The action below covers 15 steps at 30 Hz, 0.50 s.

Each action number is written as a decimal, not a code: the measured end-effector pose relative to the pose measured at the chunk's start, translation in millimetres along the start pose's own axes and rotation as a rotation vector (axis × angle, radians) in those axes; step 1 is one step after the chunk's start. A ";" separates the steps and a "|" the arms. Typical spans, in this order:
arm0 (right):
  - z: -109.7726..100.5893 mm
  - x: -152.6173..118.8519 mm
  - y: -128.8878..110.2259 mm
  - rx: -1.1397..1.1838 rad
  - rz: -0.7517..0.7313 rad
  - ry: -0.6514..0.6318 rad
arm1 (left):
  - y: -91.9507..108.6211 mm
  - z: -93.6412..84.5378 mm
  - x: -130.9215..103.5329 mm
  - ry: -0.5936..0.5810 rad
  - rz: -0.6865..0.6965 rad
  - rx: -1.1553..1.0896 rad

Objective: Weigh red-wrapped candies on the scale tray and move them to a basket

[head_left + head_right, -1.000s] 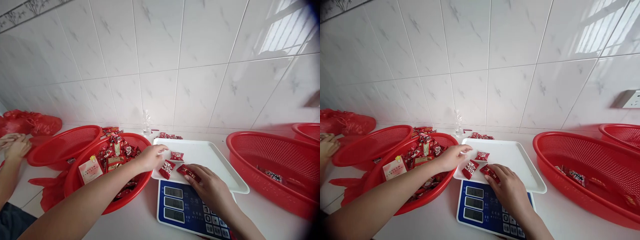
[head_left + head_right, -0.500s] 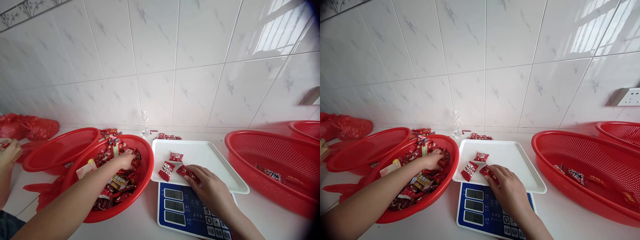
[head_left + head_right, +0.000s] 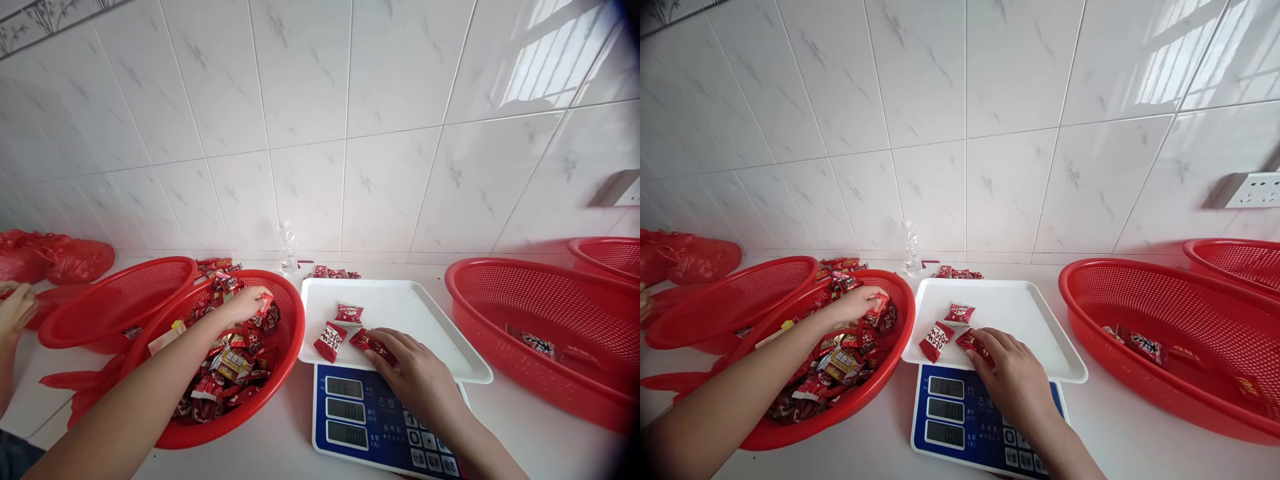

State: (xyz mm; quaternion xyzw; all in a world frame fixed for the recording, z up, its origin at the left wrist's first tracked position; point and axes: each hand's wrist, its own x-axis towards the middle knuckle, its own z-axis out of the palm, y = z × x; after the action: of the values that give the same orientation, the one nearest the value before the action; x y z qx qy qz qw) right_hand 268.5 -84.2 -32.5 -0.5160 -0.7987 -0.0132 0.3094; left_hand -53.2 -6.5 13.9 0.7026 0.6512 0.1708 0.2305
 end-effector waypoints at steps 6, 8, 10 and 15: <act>0.8 -0.6 0.5 0.013 -0.006 0.025 | 43.6 0.8 -12.1 0.011 0.035 -0.576; 0.5 -0.8 0.1 0.016 -0.010 0.026 | 56.9 9.7 -10.5 0.026 0.106 -0.538; 0.0 -1.0 -0.5 0.016 -0.012 0.024 | 67.8 21.4 -7.1 0.042 0.192 -0.413; -1.0 -0.7 -1.1 0.020 -0.008 0.011 | 88.6 51.8 -1.5 0.003 0.261 0.043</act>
State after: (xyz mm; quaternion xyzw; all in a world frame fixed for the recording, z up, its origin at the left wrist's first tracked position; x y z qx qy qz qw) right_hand 268.2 -85.6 -31.8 -0.5096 -0.7992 -0.0093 0.3187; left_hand 48.7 -17.3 19.1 0.7858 0.5582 0.1865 0.1902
